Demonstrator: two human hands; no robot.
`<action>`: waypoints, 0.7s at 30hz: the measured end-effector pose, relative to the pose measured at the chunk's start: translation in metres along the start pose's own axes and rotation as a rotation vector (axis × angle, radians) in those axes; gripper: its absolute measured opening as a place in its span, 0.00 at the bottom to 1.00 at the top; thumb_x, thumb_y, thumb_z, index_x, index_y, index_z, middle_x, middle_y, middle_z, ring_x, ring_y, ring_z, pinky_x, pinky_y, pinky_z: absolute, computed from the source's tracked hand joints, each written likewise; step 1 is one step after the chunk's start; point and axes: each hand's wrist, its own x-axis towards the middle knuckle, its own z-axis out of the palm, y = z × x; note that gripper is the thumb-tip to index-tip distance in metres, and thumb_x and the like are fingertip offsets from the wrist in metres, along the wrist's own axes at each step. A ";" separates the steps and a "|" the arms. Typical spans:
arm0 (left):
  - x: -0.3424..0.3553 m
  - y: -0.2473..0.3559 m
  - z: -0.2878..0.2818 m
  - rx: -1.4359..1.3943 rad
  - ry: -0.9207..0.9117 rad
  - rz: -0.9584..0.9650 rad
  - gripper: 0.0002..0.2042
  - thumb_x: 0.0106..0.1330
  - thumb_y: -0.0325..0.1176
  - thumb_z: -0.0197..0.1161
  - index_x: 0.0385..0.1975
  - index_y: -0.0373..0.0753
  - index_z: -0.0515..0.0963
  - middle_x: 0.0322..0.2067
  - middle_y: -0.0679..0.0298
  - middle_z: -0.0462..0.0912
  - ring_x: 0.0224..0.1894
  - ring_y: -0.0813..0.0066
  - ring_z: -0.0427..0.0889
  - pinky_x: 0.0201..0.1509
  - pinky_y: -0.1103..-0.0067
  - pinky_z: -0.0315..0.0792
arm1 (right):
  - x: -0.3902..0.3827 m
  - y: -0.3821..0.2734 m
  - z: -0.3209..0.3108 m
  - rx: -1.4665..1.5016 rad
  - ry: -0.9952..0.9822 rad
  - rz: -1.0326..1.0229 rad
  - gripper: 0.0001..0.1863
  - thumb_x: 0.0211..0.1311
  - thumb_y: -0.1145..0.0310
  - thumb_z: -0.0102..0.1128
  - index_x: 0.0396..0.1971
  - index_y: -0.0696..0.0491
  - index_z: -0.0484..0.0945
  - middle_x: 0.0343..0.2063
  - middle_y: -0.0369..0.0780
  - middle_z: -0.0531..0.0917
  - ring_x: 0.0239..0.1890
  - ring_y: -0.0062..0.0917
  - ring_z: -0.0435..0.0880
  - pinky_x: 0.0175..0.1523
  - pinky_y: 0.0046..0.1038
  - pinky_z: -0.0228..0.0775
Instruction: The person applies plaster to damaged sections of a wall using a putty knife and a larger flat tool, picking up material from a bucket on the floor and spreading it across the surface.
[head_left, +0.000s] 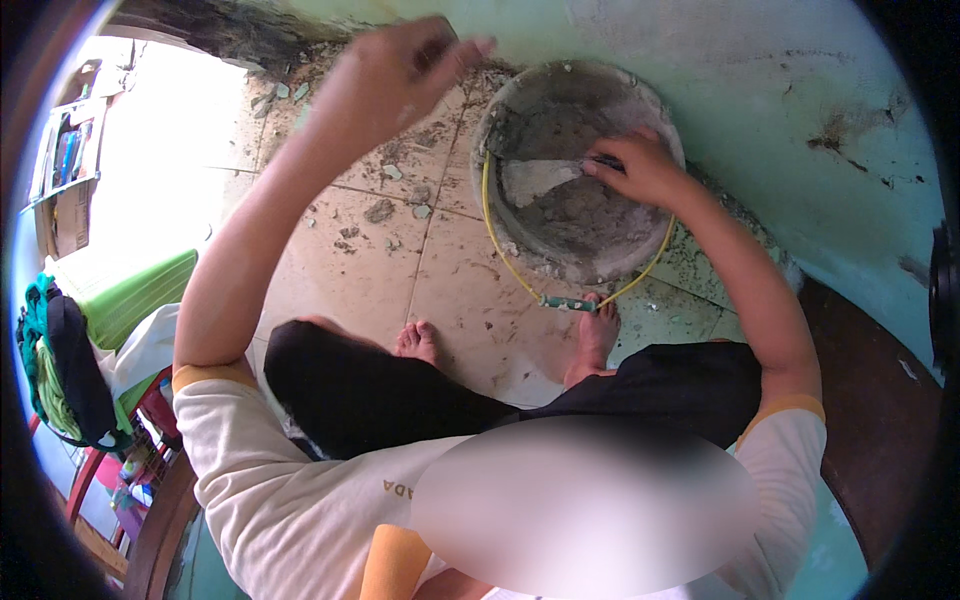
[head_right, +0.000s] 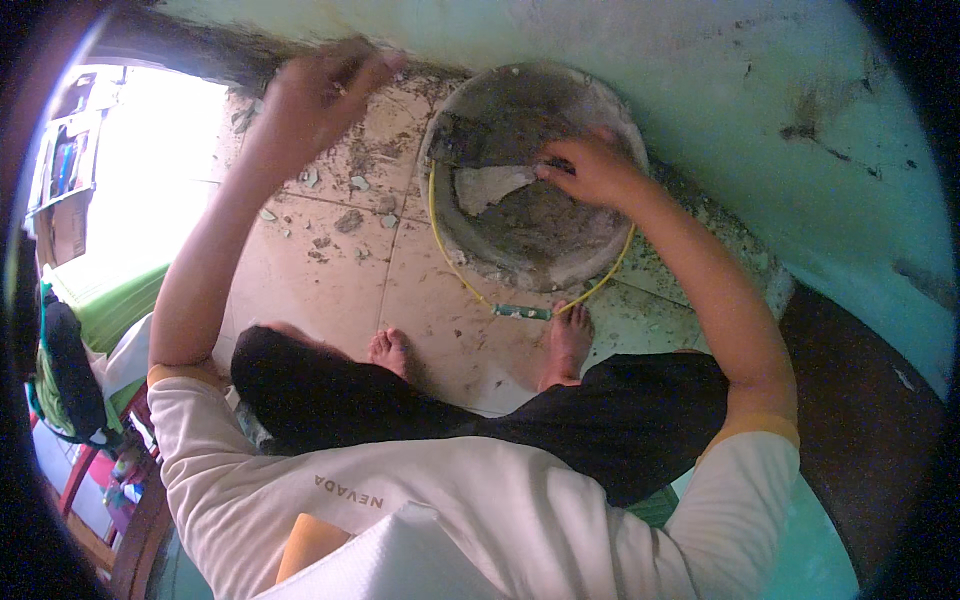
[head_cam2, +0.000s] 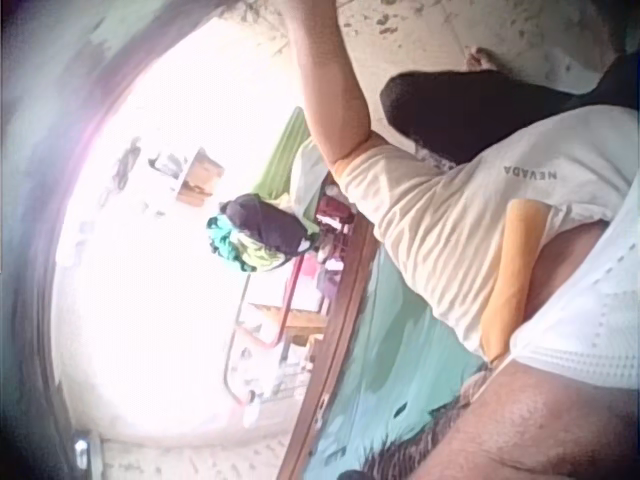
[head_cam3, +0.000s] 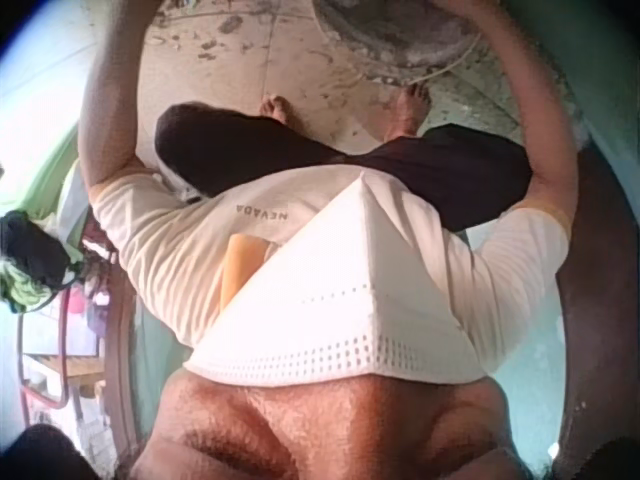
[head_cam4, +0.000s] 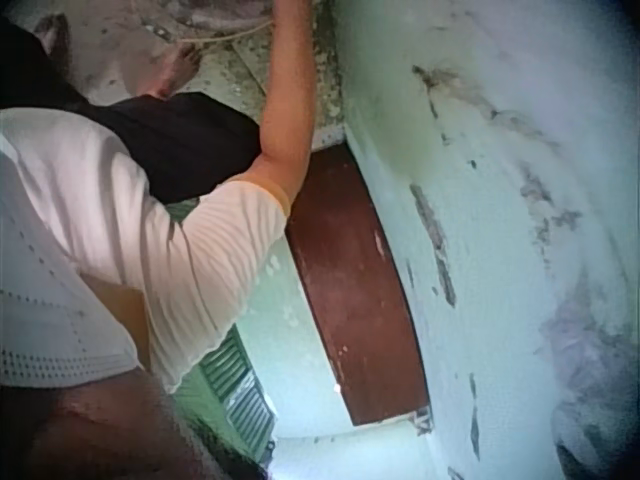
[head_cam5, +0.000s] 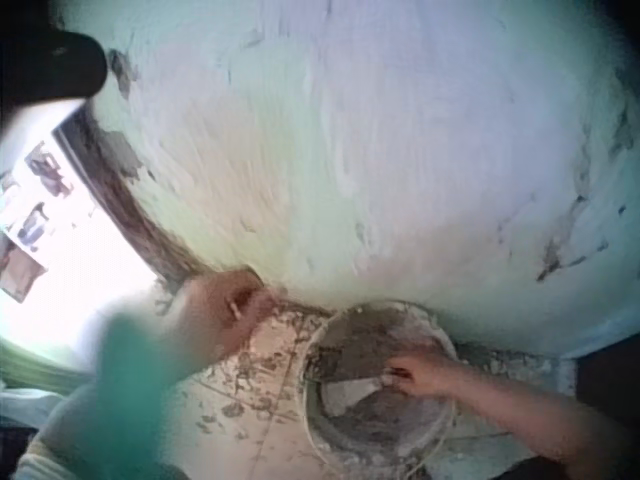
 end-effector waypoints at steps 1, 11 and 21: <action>0.003 0.011 -0.023 0.002 0.080 0.046 0.26 0.70 0.55 0.60 0.31 0.31 0.80 0.17 0.61 0.78 0.19 0.75 0.75 0.27 0.74 0.71 | -0.005 0.001 -0.004 0.014 0.009 0.010 0.17 0.67 0.52 0.58 0.45 0.48 0.82 0.40 0.42 0.86 0.47 0.37 0.81 0.62 0.39 0.56; 0.071 0.092 -0.214 -0.111 1.328 0.572 0.12 0.76 0.40 0.54 0.36 0.37 0.75 0.23 0.71 0.71 0.25 0.85 0.66 0.29 0.85 0.63 | -0.103 -0.021 -0.061 0.209 0.150 0.216 0.19 0.62 0.50 0.63 0.45 0.45 0.83 0.40 0.43 0.86 0.44 0.42 0.79 0.57 0.39 0.66; 0.155 0.168 -0.304 -0.047 1.722 0.761 0.20 0.75 0.47 0.53 0.50 0.32 0.71 0.37 0.60 0.73 0.40 0.71 0.71 0.47 0.75 0.66 | -0.175 -0.091 -0.083 0.554 0.373 0.483 0.25 0.56 0.50 0.72 0.48 0.52 0.82 0.41 0.43 0.86 0.40 0.30 0.84 0.50 0.36 0.74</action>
